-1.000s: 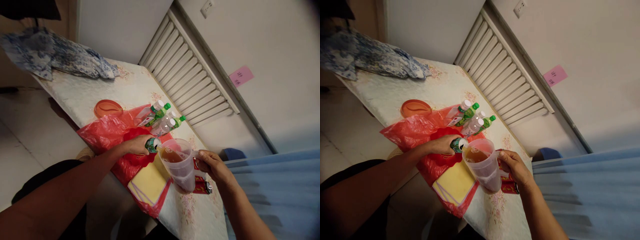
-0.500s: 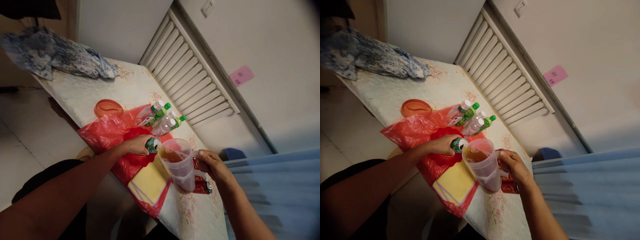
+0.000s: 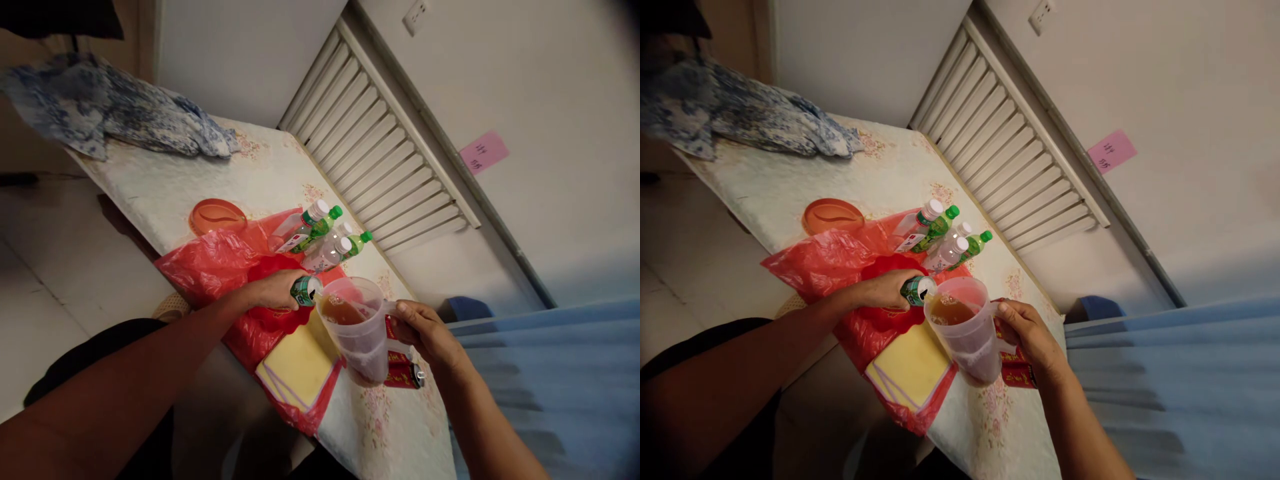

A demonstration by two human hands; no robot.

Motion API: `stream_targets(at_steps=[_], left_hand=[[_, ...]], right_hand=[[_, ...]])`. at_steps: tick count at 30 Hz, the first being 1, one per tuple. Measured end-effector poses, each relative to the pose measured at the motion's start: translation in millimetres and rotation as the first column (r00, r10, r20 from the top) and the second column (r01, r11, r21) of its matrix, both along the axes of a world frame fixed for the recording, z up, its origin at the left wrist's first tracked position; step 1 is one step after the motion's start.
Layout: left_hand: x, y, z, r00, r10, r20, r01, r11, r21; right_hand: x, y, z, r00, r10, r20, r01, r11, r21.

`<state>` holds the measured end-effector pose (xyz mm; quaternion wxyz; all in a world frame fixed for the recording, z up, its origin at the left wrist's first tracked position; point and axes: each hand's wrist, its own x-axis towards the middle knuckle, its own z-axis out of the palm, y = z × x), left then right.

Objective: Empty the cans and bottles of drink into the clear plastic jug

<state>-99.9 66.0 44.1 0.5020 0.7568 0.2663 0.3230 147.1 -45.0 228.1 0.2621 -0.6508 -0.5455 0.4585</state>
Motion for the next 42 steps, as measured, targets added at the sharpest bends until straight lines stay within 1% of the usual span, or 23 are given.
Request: stream_targets(at_steps=[5,12,25,29,33,36,39,42], left_hand=[[-1,0,1.8,1.000,-0.018,0.013,0.019,0.999,-0.027],[-1,0,0.4,0.999,-0.029,0.031,0.031,0.997,-0.066],[-2,0,2.2,0.999,-0.032,0.042,0.036,0.996,-0.082],[-2,0,3.4,0.999,-0.026,0.046,0.030,0.996,-0.079],[-1,0,1.4,0.999,-0.022,0.037,0.025,0.996,-0.081],[-1,1,-1.0,0.998,-0.036,0.046,0.040,0.995,-0.092],[-1,3,-1.8,0.998,-0.027,0.054,0.033,0.993,-0.109],[-3,4,0.2,0.998,0.024,0.059,-0.017,0.994,-0.112]], right_hand=[[1,-2,-2.9,1.000,-0.006,-0.001,0.006,1.000,0.012],[2,-3,-7.3,1.000,-0.005,-0.019,0.006,1.000,0.019],[10,-6,-15.8,1.000,-0.008,-0.031,0.009,0.999,0.054],[15,-8,-21.0,0.999,-0.031,-0.015,0.032,0.997,0.064],[18,-11,-25.9,0.997,-0.045,-0.061,0.049,0.997,0.062],[17,-13,-26.3,0.992,-0.082,-0.098,0.089,0.994,0.070],[13,-16,-23.8,0.983,-0.130,-0.128,0.145,0.982,0.118],[9,-18,-21.0,0.978,-0.138,-0.153,0.167,0.967,0.193]])
